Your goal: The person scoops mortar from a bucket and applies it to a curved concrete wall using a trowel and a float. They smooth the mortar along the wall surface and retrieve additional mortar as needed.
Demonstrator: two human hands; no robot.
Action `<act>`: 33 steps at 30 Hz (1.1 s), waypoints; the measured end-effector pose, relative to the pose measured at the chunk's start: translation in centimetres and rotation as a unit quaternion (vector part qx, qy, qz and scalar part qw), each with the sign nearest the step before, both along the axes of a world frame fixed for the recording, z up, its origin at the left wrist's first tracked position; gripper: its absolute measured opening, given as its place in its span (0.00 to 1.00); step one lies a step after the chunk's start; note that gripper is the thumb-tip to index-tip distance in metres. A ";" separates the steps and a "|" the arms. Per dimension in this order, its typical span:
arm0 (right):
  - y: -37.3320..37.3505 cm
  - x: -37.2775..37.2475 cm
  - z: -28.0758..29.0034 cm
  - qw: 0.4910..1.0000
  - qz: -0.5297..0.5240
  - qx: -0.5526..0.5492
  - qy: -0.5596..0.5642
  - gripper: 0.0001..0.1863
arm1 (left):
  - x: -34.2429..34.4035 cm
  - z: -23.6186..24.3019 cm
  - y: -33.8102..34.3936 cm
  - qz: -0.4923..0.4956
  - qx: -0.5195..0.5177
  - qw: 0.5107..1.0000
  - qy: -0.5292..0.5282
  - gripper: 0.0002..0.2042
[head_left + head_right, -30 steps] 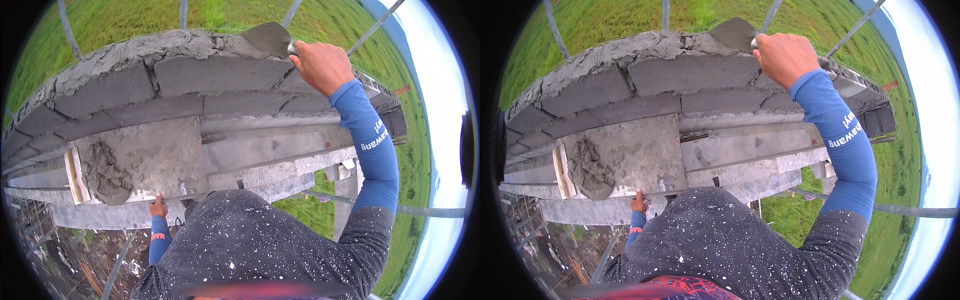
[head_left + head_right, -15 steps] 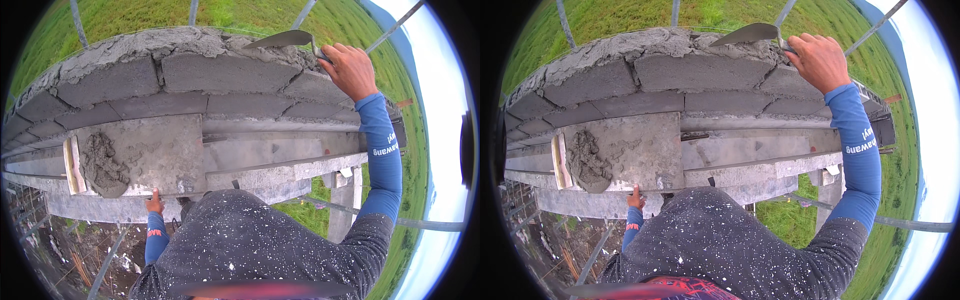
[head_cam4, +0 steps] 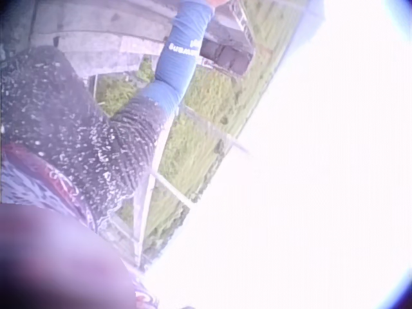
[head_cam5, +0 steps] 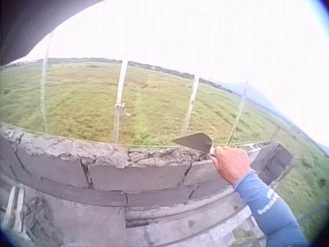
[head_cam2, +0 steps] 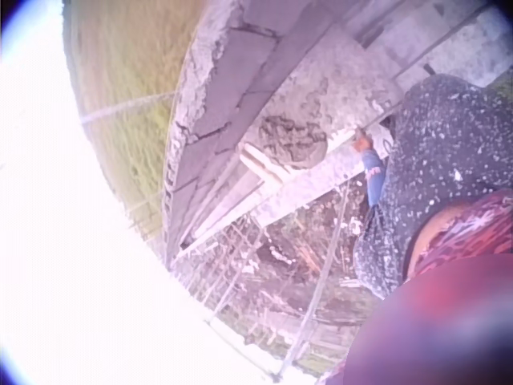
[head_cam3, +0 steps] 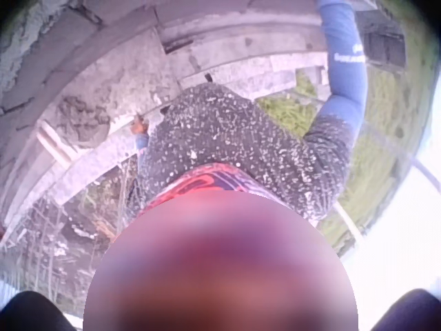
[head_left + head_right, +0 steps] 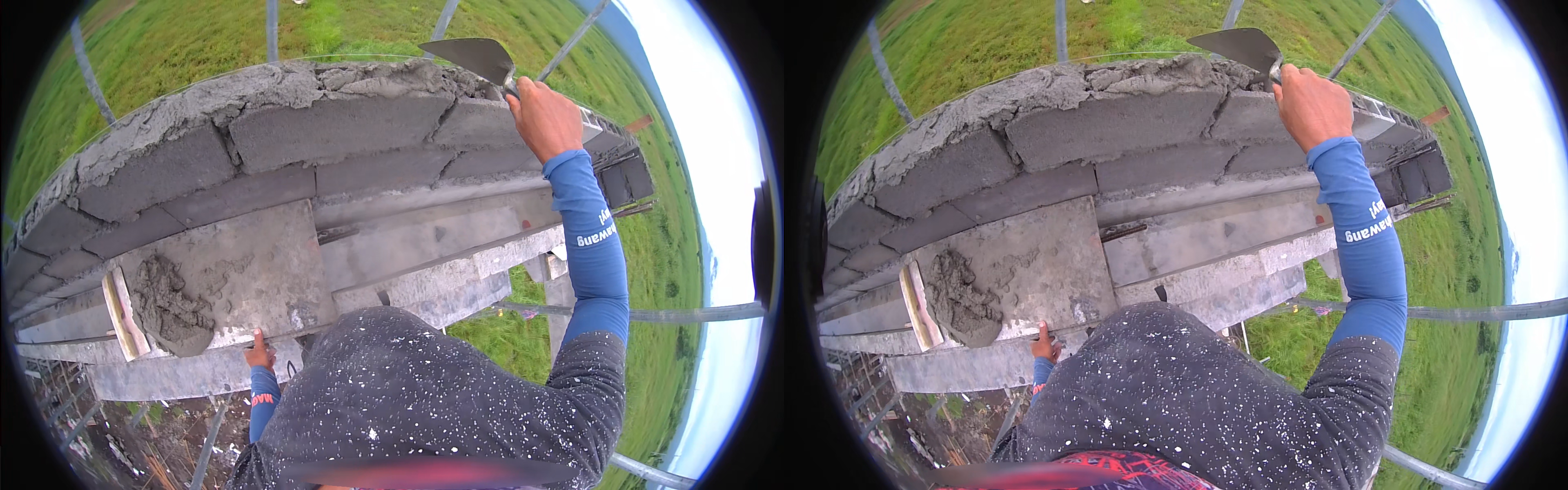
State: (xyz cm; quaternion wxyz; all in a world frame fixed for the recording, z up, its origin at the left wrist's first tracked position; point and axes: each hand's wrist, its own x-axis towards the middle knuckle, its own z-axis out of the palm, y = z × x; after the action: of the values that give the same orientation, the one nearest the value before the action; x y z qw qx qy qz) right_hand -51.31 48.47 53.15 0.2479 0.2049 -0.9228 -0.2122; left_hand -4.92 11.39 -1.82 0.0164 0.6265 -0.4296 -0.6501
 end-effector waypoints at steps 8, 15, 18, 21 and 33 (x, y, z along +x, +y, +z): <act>-7.4 2.4 -2.3 0.991 0.109 -0.082 0.017 0.15 | 0.5 -0.2 -0.9 -0.037 -0.002 0.999 -0.017 0.41; -4.3 4.4 -5.0 0.972 0.140 -0.119 -0.145 0.20 | 0.6 -1.6 -0.4 -0.029 -0.023 0.999 -0.018 0.44; 0.0 2.5 -8.7 0.970 0.070 -0.189 -0.136 0.20 | 0.4 -1.5 -0.5 -0.033 -0.009 0.999 -0.009 0.44; 5.4 -0.7 -9.5 0.946 0.014 -0.264 -0.186 0.20 | 0.5 -0.7 -0.4 -0.011 -0.009 1.000 -0.021 0.44; -9.7 9.2 -26.0 0.790 0.266 -0.238 -0.498 0.14 | 0.0 -0.6 2.0 -0.009 -0.097 0.989 -0.110 0.65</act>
State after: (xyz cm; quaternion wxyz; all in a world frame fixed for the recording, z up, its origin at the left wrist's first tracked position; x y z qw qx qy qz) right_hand -42.14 38.78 27.16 -0.1587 0.4539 -0.8487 0.2202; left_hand -4.91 13.35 -2.46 0.0235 0.6857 -0.4956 -0.5325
